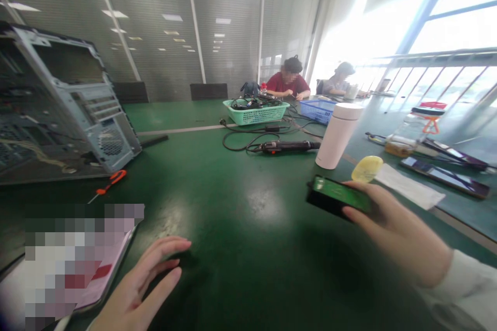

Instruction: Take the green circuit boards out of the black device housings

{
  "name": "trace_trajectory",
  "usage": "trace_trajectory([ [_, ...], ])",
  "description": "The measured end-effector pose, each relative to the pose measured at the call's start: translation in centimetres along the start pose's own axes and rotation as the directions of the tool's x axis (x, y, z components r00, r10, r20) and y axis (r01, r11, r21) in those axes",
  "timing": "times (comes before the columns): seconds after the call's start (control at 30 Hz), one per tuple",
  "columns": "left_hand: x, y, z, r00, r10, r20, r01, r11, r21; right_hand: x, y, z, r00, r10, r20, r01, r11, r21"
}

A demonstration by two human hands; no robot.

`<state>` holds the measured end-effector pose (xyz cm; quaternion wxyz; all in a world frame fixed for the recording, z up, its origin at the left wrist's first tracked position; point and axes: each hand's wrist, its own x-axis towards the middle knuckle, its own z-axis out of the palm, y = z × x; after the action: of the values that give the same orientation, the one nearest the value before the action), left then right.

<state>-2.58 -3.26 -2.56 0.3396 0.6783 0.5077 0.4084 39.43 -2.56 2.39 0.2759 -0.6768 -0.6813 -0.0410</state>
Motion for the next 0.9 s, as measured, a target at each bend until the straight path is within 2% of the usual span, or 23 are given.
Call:
trace_trajectory([
  [0.03, -0.1, 0.0, 0.0, 1.000, 0.004, -0.001, -0.004, 1.000, 0.004, 0.0, -2.9, 0.7, 0.991, -0.132, 0.022, 0.130, 0.989, 0.068],
  [0.07, -0.1, 0.0, 0.0, 1.000, 0.005, -0.003, -0.005, 1.000, 0.006, -0.1, -5.6, 1.6, 0.966, -0.257, -0.030, 0.259, 0.961, 0.093],
  [0.1, -0.2, -0.1, -0.1, 1.000, -0.002, -0.008, 0.002, 1.000, 0.003, -0.3, -8.1, 2.6, 0.920, -0.382, -0.082, 0.388, 0.918, 0.081],
  [0.13, -0.2, 0.0, -0.1, 1.000, -0.016, -0.012, 0.016, 1.000, -0.005, -0.6, -10.3, 3.6, 0.853, -0.505, -0.128, 0.513, 0.858, 0.034],
  [0.2, -0.2, 0.0, -0.1, 0.998, -0.050, -0.023, 0.049, 0.998, -0.037, -1.0, -13.7, 5.3, 0.686, -0.702, -0.193, 0.703, 0.707, -0.073],
  [0.23, -0.2, 0.0, -0.1, 0.998, -0.063, -0.027, 0.062, 0.997, -0.055, -1.1, -15.0, 6.0, 0.624, -0.753, -0.207, 0.753, 0.651, -0.097],
  [0.27, -0.2, 0.0, 0.0, 0.997, -0.072, -0.027, 0.070, 0.995, -0.074, -1.1, -16.0, 6.5, 0.592, -0.776, -0.217, 0.780, 0.620, -0.090],
  [0.3, -0.1, 0.0, 0.0, 0.997, -0.077, -0.027, 0.074, 0.993, -0.095, -1.0, -16.8, 6.9, 0.592, -0.774, -0.224, 0.785, 0.617, -0.054],
  [0.37, 0.0, -0.2, 0.2, 0.996, -0.084, -0.039, 0.078, 0.988, -0.135, -0.7, -17.7, 7.3, 0.660, -0.722, -0.210, 0.748, 0.658, 0.087],
  [0.47, -0.2, -0.9, 0.4, 0.990, -0.110, -0.085, 0.093, 0.979, -0.181, -0.5, -18.2, 7.8, 0.776, -0.620, -0.114, 0.615, 0.705, 0.354],
  [0.6, -0.7, -1.4, 0.2, 0.987, -0.121, -0.103, 0.098, 0.975, -0.200, -0.8, -18.2, 8.4, 0.889, -0.458, -0.023, 0.378, 0.702, 0.603],
  [0.67, -0.8, -1.0, -0.1, 0.992, -0.099, -0.073, 0.083, 0.976, -0.201, -0.9, -18.2, 8.5, 0.936, -0.338, 0.104, 0.162, 0.671, 0.724],
  [0.7, -0.8, -0.7, -0.3, 0.995, -0.084, -0.054, 0.072, 0.977, -0.198, -0.9, -18.2, 8.6, 0.939, -0.275, 0.205, 0.016, 0.631, 0.776],
  [0.73, -0.7, -0.5, -0.5, 0.997, -0.069, -0.035, 0.061, 0.979, -0.192, -0.8, -18.2, 8.5, 0.924, -0.207, 0.322, -0.155, 0.567, 0.809],
  [0.77, -0.6, -0.3, -0.6, 0.998, -0.055, -0.018, 0.051, 0.982, -0.181, -0.6, -18.3, 8.5, 0.877, -0.147, 0.458, -0.345, 0.470, 0.812],
  [0.8, -0.6, -0.1, -0.8, 0.999, -0.043, -0.004, 0.042, 0.985, -0.165, -0.4, -18.3, 8.4, 0.796, -0.111, 0.595, -0.530, 0.346, 0.774],
  [0.83, -0.5, -0.1, -0.8, 0.999, -0.036, 0.006, 0.036, 0.988, -0.148, -0.2, -18.3, 8.3, 0.696, -0.103, 0.710, -0.683, 0.211, 0.700],
  [0.9, -0.4, -0.2, -0.9, 0.999, -0.033, 0.015, 0.034, 0.992, -0.120, 0.3, -18.3, 8.2, 0.511, -0.142, 0.848, -0.858, -0.031, 0.512],
])
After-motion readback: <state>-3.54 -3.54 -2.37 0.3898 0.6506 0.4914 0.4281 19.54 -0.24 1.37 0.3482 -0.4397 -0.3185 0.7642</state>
